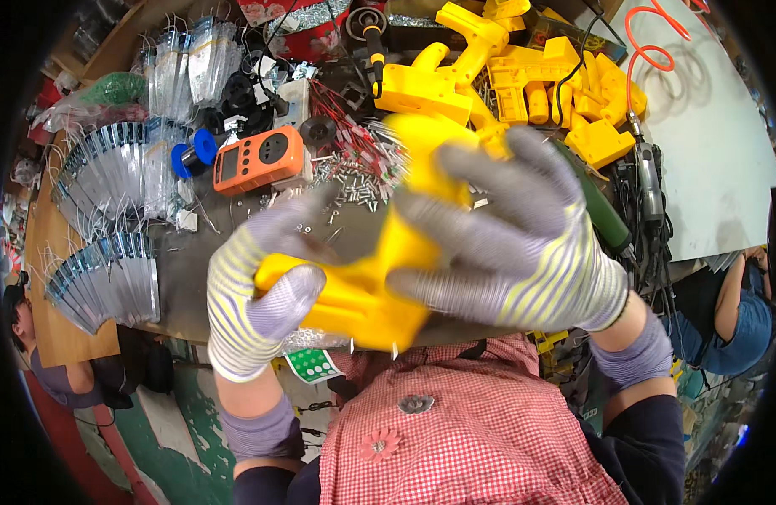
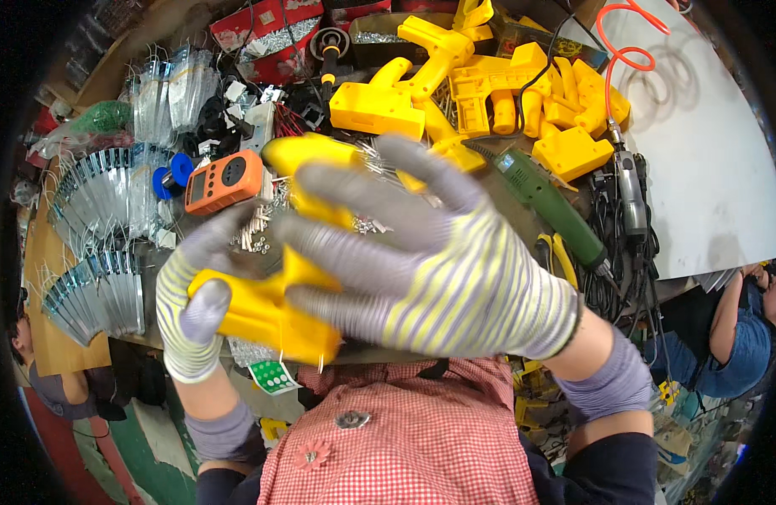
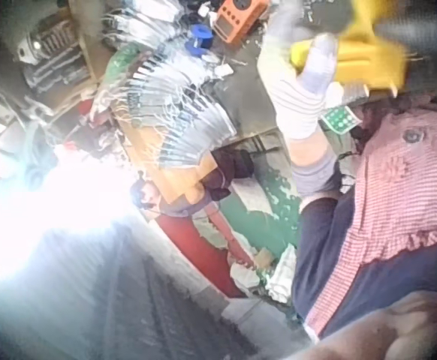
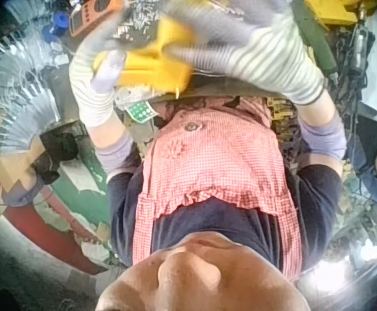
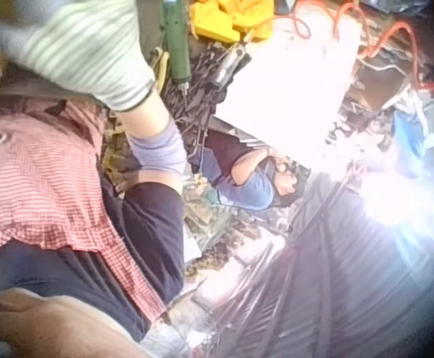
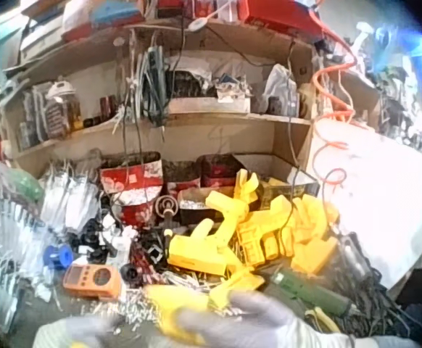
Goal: Assembling the internal wiring and casing for a handheld electronic tool, such as a hot glue gun.
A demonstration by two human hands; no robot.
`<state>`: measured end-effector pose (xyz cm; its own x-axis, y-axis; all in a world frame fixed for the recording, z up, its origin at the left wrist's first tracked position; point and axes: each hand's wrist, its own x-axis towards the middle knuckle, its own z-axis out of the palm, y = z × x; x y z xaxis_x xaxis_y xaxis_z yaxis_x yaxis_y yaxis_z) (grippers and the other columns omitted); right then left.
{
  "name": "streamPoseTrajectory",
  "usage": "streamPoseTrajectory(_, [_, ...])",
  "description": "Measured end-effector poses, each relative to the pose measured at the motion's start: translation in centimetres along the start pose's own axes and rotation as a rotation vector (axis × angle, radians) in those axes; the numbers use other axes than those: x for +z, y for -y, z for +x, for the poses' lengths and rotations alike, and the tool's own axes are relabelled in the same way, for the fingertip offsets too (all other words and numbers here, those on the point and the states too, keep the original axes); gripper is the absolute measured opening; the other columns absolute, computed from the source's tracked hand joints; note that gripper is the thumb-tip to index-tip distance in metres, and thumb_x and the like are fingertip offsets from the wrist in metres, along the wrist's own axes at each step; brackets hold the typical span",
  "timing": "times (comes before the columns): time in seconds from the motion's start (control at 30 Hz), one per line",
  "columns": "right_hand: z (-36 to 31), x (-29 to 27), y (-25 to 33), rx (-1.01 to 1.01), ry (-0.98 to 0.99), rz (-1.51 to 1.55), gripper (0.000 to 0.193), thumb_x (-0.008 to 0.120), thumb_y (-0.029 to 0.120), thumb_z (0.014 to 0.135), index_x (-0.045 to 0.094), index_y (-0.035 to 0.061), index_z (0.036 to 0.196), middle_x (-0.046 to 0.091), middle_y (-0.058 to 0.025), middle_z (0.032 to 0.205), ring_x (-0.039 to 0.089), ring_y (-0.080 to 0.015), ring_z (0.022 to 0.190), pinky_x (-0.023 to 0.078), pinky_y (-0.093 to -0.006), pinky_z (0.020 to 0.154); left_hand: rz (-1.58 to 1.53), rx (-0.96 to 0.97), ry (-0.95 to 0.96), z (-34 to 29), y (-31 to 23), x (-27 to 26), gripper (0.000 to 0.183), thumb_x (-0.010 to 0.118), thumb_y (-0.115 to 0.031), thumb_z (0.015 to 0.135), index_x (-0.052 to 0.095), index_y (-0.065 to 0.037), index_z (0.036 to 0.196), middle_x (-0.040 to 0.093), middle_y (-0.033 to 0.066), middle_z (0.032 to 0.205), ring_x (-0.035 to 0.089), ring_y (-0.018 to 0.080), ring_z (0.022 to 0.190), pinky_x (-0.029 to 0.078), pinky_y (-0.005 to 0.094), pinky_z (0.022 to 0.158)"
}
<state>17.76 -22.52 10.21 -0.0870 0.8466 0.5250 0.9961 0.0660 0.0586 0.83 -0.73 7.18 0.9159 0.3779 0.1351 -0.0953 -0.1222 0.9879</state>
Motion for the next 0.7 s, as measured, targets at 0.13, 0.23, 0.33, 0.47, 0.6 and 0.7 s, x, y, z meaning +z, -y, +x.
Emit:
streamPoseTrajectory(0.13, [-2.3, 0.9, 0.0, -0.113, 0.123, 0.250, 0.037, 0.073, 0.027, 0.072, 0.072, 0.0283, 0.109, 0.066, -0.0012, 0.106, 0.065, -0.0248, 0.102, 0.049, -0.0464, 0.096, -0.118, -0.170, 0.314, 1.3, 0.7, 1.2, 0.060, 0.068, -0.025, 0.094, 0.049, 0.004, 0.143, 0.069, 0.0095, 0.102, 0.064, 0.0157, 0.098, 0.052, 0.0305, 0.085])
streamPoseTrajectory(0.23, [-6.1, 1.1, 0.3, 0.059, 0.210, 0.315, 0.030, 0.068, 0.020, 0.077, 0.070, 0.0182, 0.108, 0.063, -0.0011, 0.092, 0.065, -0.0243, 0.088, 0.053, -0.0410, 0.084, 0.331, 0.114, 0.077, -0.4, 3.6, 2.9, 0.101, 0.081, -0.053, 0.074, 0.041, 0.002, 0.149, 0.063, 0.0147, 0.122, 0.063, 0.0286, 0.109, 0.047, 0.0404, 0.097])
streamPoseTrajectory(0.33, [-9.1, 2.4, 1.5, 0.344, 0.224, 0.328, 0.035, 0.071, 0.020, 0.075, 0.070, 0.0164, 0.110, 0.063, -0.0016, 0.091, 0.064, -0.0250, 0.085, 0.052, -0.0407, 0.080, 0.773, 0.259, 0.299, -0.8, 4.5, 4.0, 0.108, 0.083, -0.052, 0.062, 0.043, -0.001, 0.149, 0.062, 0.0185, 0.117, 0.058, 0.0390, 0.109, 0.042, 0.0496, 0.102])
streamPoseTrajectory(0.47, [-9.1, 3.2, 1.6, 0.367, 0.277, 0.174, 0.043, 0.076, 0.020, 0.070, 0.071, 0.0155, 0.113, 0.063, -0.0033, 0.093, 0.064, -0.0251, 0.085, 0.052, -0.0422, 0.082, 0.910, 0.124, 0.377, -1.5, 5.9, 4.0, 0.100, 0.081, -0.050, 0.067, 0.045, -0.005, 0.148, 0.062, 0.0185, 0.114, 0.058, 0.0390, 0.106, 0.042, 0.0503, 0.101])
streamPoseTrajectory(0.6, [-8.2, 2.8, 1.3, 0.377, 0.208, 0.281, 0.045, 0.076, 0.018, 0.069, 0.071, 0.0151, 0.113, 0.064, -0.0046, 0.096, 0.065, -0.0254, 0.088, 0.052, -0.0428, 0.083, 0.884, 0.144, 0.363, -2.2, 6.0, 3.5, 0.096, 0.081, -0.048, 0.068, 0.046, -0.007, 0.147, 0.062, 0.0185, 0.113, 0.059, 0.0397, 0.104, 0.044, 0.0498, 0.098])
streamPoseTrajectory(0.7, [-7.4, 3.3, 1.3, 0.340, 0.230, 0.238, 0.046, 0.075, 0.018, 0.068, 0.071, 0.0151, 0.114, 0.064, -0.0049, 0.096, 0.064, -0.0258, 0.090, 0.052, -0.0436, 0.083, 0.869, 0.090, 0.353, -2.9, 6.1, 3.7, 0.095, 0.083, -0.046, 0.067, 0.047, -0.007, 0.147, 0.063, 0.0183, 0.111, 0.059, 0.0407, 0.102, 0.046, 0.0483, 0.095])
